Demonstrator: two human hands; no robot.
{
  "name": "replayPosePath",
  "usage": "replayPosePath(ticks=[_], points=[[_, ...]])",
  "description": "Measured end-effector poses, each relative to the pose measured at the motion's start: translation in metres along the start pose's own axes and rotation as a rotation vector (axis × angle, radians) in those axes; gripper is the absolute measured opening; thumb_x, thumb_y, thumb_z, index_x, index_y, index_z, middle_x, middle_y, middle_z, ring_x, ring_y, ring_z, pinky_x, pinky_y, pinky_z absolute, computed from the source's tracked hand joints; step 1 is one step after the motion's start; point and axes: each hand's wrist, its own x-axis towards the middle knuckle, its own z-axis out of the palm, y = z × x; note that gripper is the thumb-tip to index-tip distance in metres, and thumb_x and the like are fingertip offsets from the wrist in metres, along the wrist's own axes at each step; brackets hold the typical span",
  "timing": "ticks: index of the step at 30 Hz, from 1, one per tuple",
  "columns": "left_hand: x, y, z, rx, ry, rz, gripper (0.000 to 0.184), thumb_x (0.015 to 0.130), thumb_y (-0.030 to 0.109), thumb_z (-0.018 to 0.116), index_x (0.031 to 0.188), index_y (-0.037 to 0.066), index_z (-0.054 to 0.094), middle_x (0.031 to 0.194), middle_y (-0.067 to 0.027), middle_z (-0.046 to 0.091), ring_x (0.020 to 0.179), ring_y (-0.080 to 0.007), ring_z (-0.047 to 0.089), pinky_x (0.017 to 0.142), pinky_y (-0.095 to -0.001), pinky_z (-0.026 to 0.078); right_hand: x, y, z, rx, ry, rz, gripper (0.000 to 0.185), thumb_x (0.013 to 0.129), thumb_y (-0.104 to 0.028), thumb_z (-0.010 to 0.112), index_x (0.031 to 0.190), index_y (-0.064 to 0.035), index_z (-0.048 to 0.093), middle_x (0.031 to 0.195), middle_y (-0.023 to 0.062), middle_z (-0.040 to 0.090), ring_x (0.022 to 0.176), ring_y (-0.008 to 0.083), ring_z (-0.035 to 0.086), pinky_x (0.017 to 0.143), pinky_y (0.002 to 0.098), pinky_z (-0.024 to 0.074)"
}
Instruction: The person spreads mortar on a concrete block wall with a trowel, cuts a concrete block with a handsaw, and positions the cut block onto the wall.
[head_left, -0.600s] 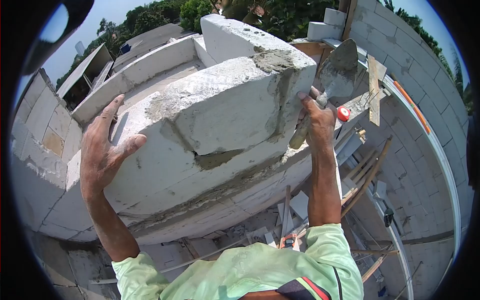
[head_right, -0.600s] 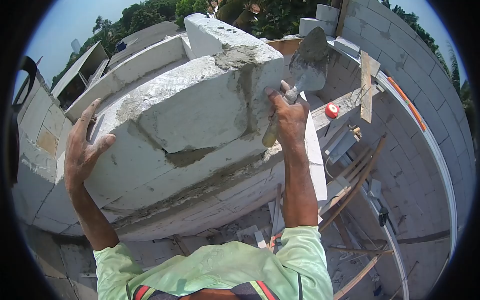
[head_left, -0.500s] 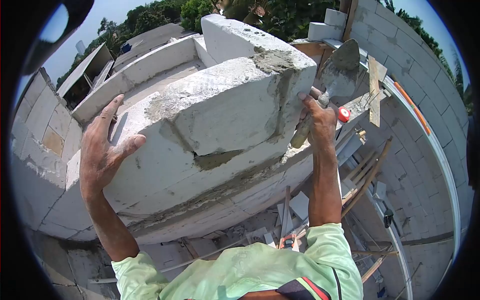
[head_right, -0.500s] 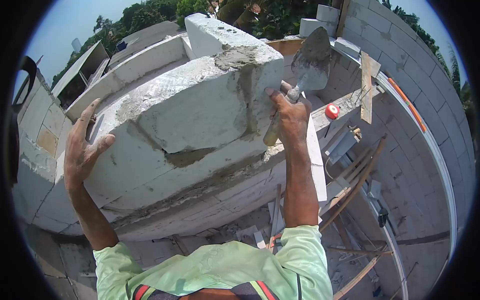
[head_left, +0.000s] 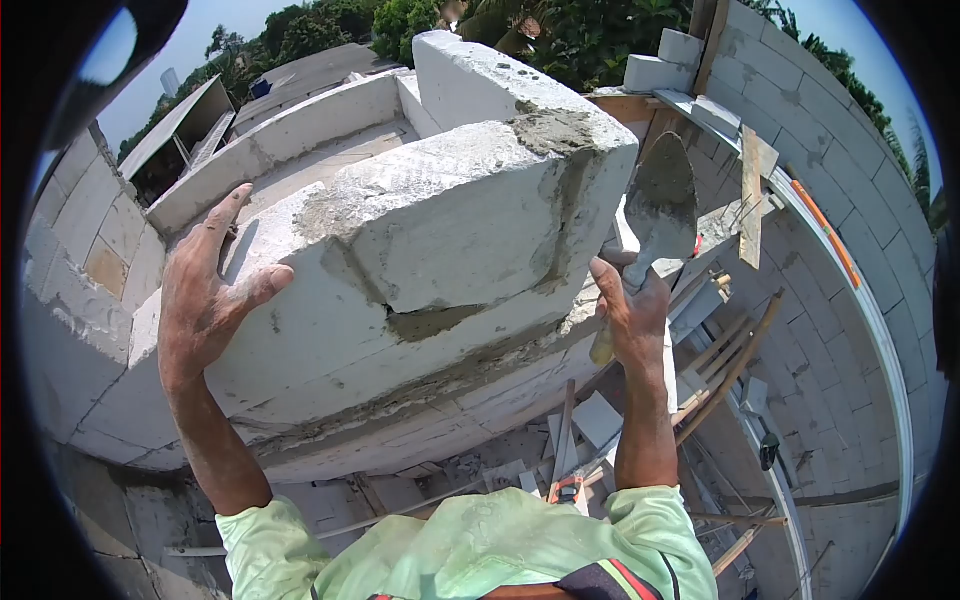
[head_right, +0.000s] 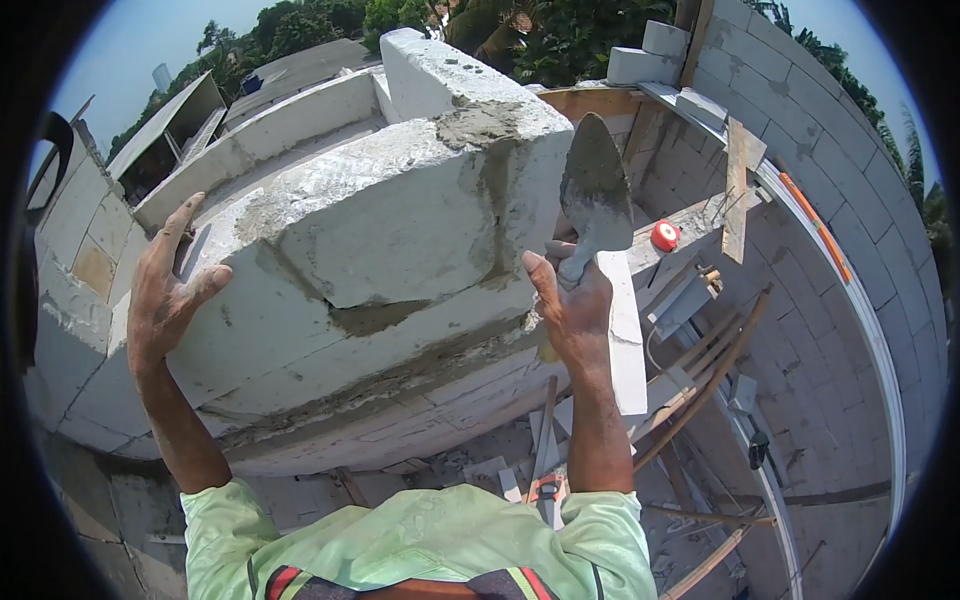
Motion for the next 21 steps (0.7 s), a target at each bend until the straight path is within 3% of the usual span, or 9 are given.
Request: replayPosePath(ticks=[1, 2, 4, 5, 8, 13, 16, 20, 21], points=[[0.0, 0.0, 0.0, -0.004, -0.001, 0.004, 0.103, 0.065, 0.078, 0.066, 0.137, 0.007, 0.049, 0.12, -0.0233, 0.061, 0.108, -0.0365, 0.059, 0.095, -0.0475, 0.046, -0.008, -0.005, -0.001, 0.08, -0.13, 0.155, 0.039, 0.086, -0.024, 0.072, 0.109, 0.0056, 0.059, 0.078, 0.007, 0.061, 0.057, 0.0104, 0.055, 0.053, 0.0256, 0.0467], [0.0, 0.0, 0.0, -0.007, -0.004, 0.007, 0.103, 0.065, 0.078, 0.066, 0.138, 0.007, 0.048, 0.12, -0.0233, 0.06, 0.109, -0.0364, 0.059, 0.095, -0.0475, 0.046, -0.011, -0.001, -0.004, 0.083, -0.133, 0.153, 0.039, 0.086, -0.024, 0.072, 0.109, 0.0056, 0.059, 0.078, 0.007, 0.061, 0.057, 0.0104, 0.055, 0.053, 0.0256, 0.0467], [0.0, 0.0, -0.001, 0.004, -0.012, -0.009, 0.103, 0.065, 0.078, 0.065, 0.138, 0.007, 0.048, 0.12, -0.0233, 0.06, 0.108, -0.0363, 0.059, 0.094, -0.0473, 0.046, -0.013, 0.009, -0.012, 0.631, -0.456, 0.235, 0.037, 0.089, -0.022, 0.065, 0.107, 0.0096, 0.059, 0.078, 0.0098, 0.062, 0.05, 0.0112, 0.054, 0.043, 0.0245, 0.0445], [-0.001, 0.0, -0.001, 0.011, -0.026, -0.023, 0.103, 0.065, 0.079, 0.065, 0.138, 0.007, 0.048, 0.119, -0.0233, 0.06, 0.108, -0.0362, 0.059, 0.094, -0.0471, 0.046, -0.011, 0.009, -0.012, 0.634, -0.455, 0.24, 0.037, 0.089, -0.022, 0.065, 0.107, 0.0096, 0.059, 0.078, 0.0098, 0.062, 0.05, 0.0112, 0.054, 0.043, 0.0245, 0.0445], [-0.001, 0.001, 0.0, -0.031, -0.015, -0.033, 0.103, 0.065, 0.079, 0.064, 0.138, 0.007, 0.048, 0.117, -0.0232, 0.061, 0.107, -0.0359, 0.059, 0.094, -0.0469, 0.046, 0.0, 0.002, -0.01, 0.93, -0.786, 0.175, 0.042, 0.092, -0.023, 0.056, 0.108, 0.0155, 0.058, 0.078, 0.0154, 0.061, 0.042, 0.0106, 0.051, 0.037, 0.022, 0.0425], [-0.001, 0.004, -0.002, -0.023, -0.03, -0.052, 0.104, 0.065, 0.079, 0.065, 0.138, 0.007, 0.049, 0.117, -0.0232, 0.061, 0.107, -0.035, 0.059, 0.094, -0.0469, 0.045, -0.006, 0.004, 0.013, 0.859, -0.815, 0.362, 0.042, 0.093, -0.029, 0.059, 0.103, 0.0119, 0.061, 0.076, 0.0126, 0.063, 0.043, 0.0113, 0.053, 0.037, 0.0226, 0.0428], [0.0, 0.0, 0.001, -0.033, -0.011, -0.032, 0.104, 0.064, 0.08, 0.065, 0.138, 0.008, 0.049, 0.117, -0.0234, 0.061, 0.108, -0.0347, 0.059, 0.095, -0.0467, 0.045, -0.031, 0.011, 0.025, 0.658, -0.828, 0.441, 0.033, 0.089, -0.031, 0.067, 0.085, 0.0016, 0.063, 0.071, 0.007, 0.062, 0.046, 0.011, 0.053, 0.041, 0.0253, 0.0442], [-0.001, 0.003, -0.004, 0.032, -0.049, -0.058, 0.106, 0.063, 0.08, 0.065, 0.137, 0.006, 0.049, 0.119, -0.0249, 0.06, 0.111, -0.0359, 0.059, 0.097, -0.0467, 0.045, -0.057, 0.025, 0.017, 0.553, -0.918, 0.52, 0.035, 0.087, -0.03, 0.069, 0.087, 0.0037, 0.062, 0.072, 0.0102, 0.062, 0.046, 0.0115, 0.054, 0.041, 0.0264, 0.0447], [-0.001, 0.003, -0.004, 0.027, -0.037, -0.07, 0.106, 0.063, 0.08, 0.065, 0.137, 0.006, 0.049, 0.119, -0.0249, 0.06, 0.111, -0.0359, 0.059, 0.097, -0.0467, 0.045, -0.059, 0.021, 0.008, 0.384, -0.849, 0.473, 0.035, 0.086, -0.031, 0.07, 0.085, 0.0027, 0.061, 0.07, 0.0083, 0.061, 0.047, 0.0114, 0.054, 0.043, 0.0265, 0.0444]])
